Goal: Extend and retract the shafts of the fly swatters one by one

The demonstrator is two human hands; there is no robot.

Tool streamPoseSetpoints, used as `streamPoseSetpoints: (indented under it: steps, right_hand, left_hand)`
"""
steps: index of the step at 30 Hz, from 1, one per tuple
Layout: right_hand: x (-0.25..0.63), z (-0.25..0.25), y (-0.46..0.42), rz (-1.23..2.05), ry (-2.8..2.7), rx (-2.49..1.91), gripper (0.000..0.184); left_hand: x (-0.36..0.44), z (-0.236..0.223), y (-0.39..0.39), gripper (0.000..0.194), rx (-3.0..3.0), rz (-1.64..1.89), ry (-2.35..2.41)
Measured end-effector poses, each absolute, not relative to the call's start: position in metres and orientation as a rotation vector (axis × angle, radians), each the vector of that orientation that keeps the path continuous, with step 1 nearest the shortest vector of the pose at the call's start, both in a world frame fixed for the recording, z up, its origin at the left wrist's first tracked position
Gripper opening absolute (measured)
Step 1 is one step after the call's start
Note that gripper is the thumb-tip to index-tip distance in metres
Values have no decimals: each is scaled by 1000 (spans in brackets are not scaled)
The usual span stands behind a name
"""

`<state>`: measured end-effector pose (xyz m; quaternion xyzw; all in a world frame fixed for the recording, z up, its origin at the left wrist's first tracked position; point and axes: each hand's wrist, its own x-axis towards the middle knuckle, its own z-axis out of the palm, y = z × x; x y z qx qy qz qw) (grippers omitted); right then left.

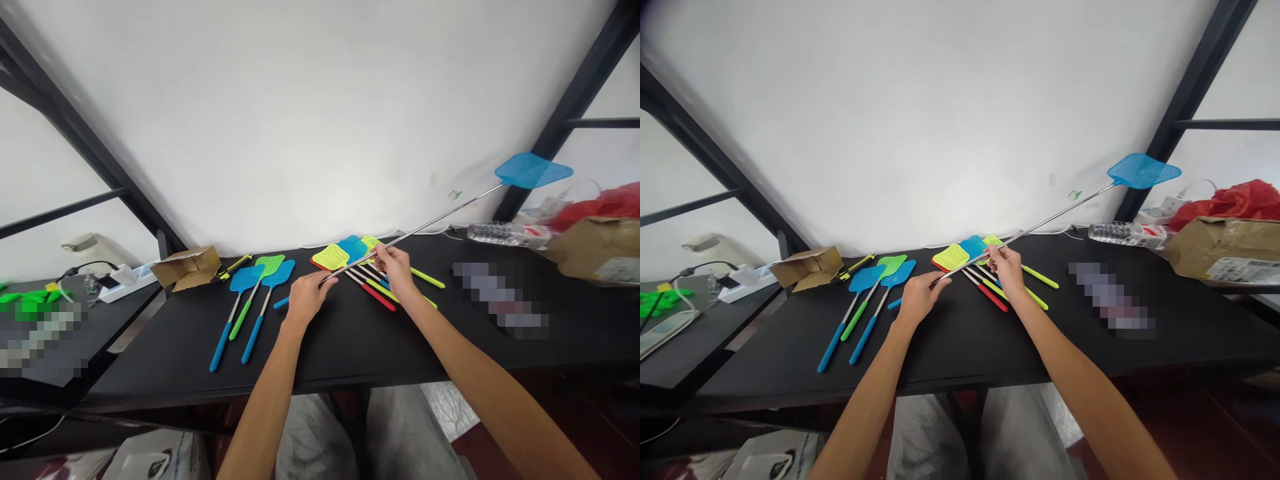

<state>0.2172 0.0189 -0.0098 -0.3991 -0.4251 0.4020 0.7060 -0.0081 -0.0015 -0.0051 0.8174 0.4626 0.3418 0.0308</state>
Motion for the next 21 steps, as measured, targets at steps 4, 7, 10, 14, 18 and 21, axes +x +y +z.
streamPoseSetpoints:
  steps: [4, 7, 10, 14, 18, 21]
  right_hand:
    - [220, -11, 20, 861, -966, -891, 39]
    - [220, -11, 20, 830, -966, -883, 40]
    - [225, -12, 21, 782, -906, -877, 43]
    - [228, -13, 23, 761, -904, -897, 46]
    - [225, -14, 22, 781, -899, -886, 45]
    - [225, -14, 19, 807, -914, -851, 42]
  left_hand:
    - [-11, -6, -2, 30, 2521, 1041, 1449]
    - [-14, -4, -2, 30, 2525, 1020, 1536]
    - [-18, -1, -2, 31, 2520, 1024, 1618]
    - [-20, -1, -2, 32, 2521, 1030, 1624]
    - [-17, -2, -2, 31, 2538, 1033, 1555]
    - [-16, -3, -3, 32, 2535, 1036, 1536]
